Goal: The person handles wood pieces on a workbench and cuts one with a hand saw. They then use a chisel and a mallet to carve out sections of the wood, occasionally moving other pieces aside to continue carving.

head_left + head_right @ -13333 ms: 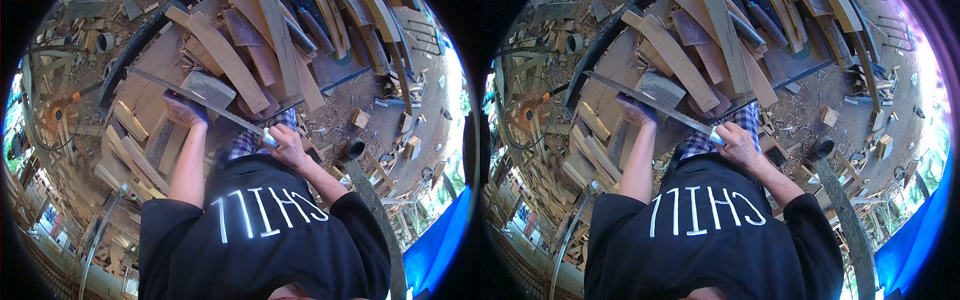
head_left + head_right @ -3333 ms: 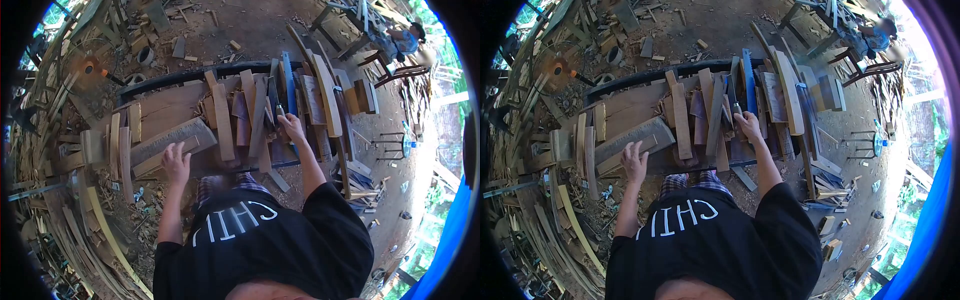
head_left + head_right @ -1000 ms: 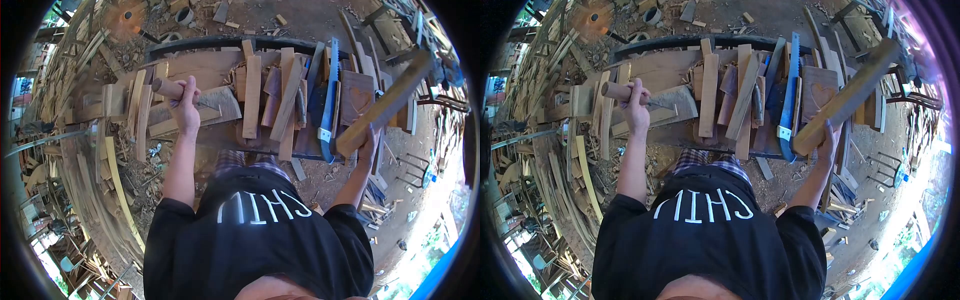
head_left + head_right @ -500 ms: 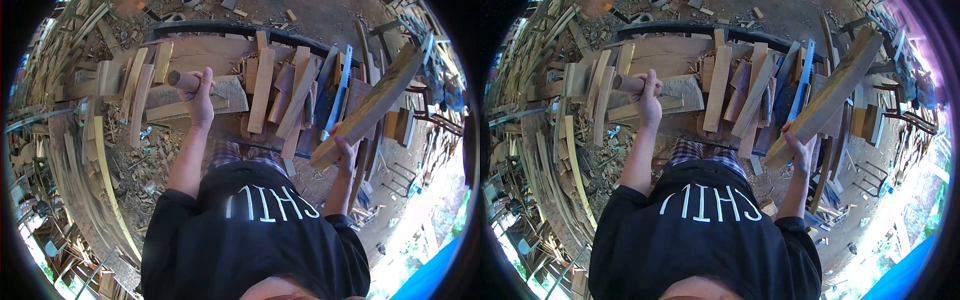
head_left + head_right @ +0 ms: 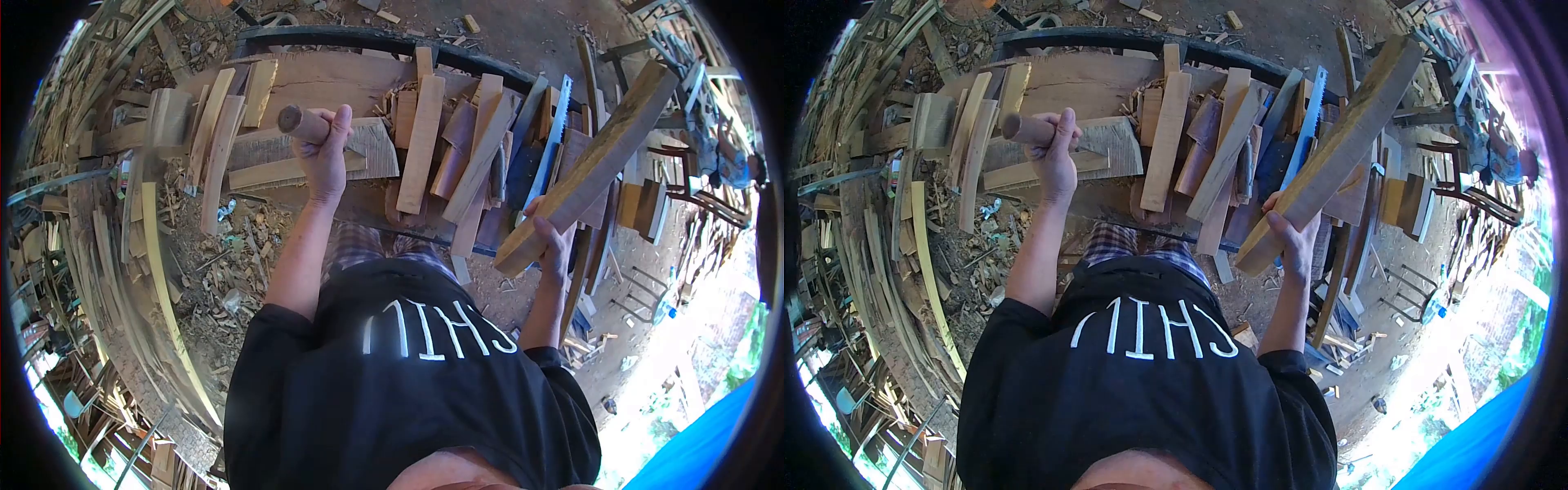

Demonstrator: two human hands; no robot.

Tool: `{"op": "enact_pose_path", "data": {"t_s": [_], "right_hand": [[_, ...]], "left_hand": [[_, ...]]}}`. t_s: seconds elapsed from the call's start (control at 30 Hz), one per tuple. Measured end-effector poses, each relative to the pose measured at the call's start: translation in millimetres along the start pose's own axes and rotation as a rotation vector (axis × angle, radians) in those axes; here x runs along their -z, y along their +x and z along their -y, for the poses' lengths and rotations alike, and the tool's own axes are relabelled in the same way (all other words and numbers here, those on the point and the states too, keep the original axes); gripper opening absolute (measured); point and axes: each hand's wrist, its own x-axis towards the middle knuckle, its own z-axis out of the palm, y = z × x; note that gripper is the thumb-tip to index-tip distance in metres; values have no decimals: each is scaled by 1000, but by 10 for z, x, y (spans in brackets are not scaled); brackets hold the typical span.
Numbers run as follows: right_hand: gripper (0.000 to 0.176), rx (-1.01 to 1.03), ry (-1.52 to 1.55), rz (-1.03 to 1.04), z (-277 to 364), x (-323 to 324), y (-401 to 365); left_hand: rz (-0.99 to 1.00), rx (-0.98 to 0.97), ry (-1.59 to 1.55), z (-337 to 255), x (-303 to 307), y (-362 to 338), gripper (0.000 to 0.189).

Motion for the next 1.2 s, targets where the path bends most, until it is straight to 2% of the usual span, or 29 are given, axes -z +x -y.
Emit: {"op": "enact_pose_path", "data": {"t_s": [0.5, 0.7, 0.8, 0.9, 1.03, 1.1, 1.2], "right_hand": [[60, 14, 10, 3, -34, 56, -23], [57, -34, -138, 9, 95, -99, 12], [54, 92, -427, 157, 117, -326, 114], [56, 207, -710, 324, 437, -635, 213], [60, 370, -718, 357, 1083, -1035, 285], [60, 646, -558, 324, 1421, -1170, 272], [61, 775, -651, 404, 1420, -1230, 288]], "left_hand": [[-5, -1, 36, 31, 19, -3, 20], [-60, -57, 83, 93, -65, -29, 20], [-53, -75, 77, 136, -43, -29, 21], [-36, -113, 134, 154, -14, -36, 20], [-30, -121, 106, 102, -52, -88, 19], [-52, -151, 110, 98, -70, -92, 20], [-31, -180, 112, 188, 2, -89, 18]]}}
